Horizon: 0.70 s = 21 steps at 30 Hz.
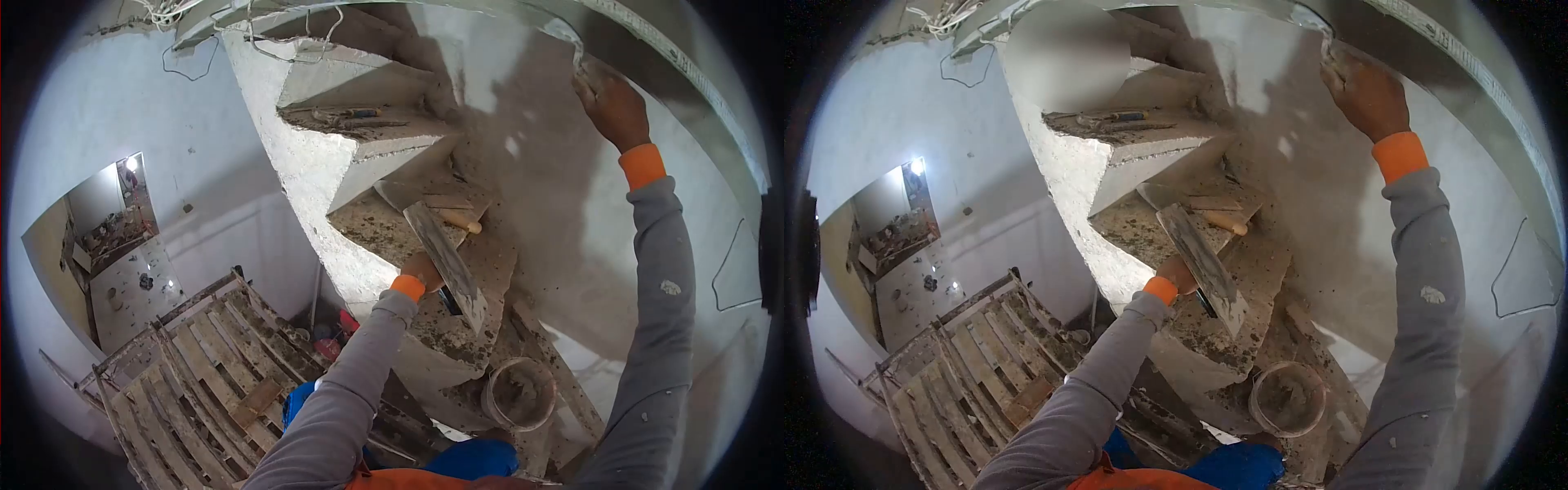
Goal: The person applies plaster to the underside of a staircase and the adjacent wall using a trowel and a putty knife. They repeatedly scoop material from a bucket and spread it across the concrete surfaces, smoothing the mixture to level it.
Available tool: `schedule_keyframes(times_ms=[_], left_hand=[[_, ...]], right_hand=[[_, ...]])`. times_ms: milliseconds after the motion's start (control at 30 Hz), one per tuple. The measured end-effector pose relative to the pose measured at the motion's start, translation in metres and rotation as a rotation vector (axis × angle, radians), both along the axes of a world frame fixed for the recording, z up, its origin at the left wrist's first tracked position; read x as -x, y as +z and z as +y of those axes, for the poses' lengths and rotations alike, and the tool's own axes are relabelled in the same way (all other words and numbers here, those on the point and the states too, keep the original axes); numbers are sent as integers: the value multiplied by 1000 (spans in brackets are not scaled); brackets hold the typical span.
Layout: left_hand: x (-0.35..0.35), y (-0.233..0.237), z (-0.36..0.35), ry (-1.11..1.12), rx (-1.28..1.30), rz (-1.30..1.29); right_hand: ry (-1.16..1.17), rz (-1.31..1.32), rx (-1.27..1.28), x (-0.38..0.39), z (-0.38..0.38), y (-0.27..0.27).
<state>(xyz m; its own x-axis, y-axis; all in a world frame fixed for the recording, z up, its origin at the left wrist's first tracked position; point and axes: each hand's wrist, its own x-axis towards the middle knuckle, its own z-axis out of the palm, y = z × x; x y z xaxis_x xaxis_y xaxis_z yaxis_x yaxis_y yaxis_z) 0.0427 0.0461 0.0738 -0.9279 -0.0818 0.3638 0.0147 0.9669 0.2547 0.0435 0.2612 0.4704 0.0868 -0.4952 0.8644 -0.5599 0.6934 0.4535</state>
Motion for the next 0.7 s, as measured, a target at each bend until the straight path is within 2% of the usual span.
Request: schedule_keyframes(times_ms=[67, 167, 267, 300, 367, 500, 600, 700], left_hand=[[-11, 9, 5, 9, -46, -31], [12, -10, -8, -57, 69, -2], [5, -5, -4, -18, -20, -22], [0, -1, -2, -21, -36, 17], [-10, 5, 3, -30, -67, 88], [-17, 16, 6, -25, -42, -32], [-19, 17, 6, -12, -24, -25], [-22, 20, 9, 19, -68, -56]], right_hand=[[44, 11, 13, -28, 7, -5], [268, 56, 17, -33, 28, -7], [377, 22, 45, -28, 51, -11], [316, -75, 38, -30, 58, -11], [314, -38, -10, -20, 63, -9], [287, -24, -74, -3, 52, -2], [129, -153, -92, 5, 50, 6], [-88, -172, -65, 30, 56, 2]])
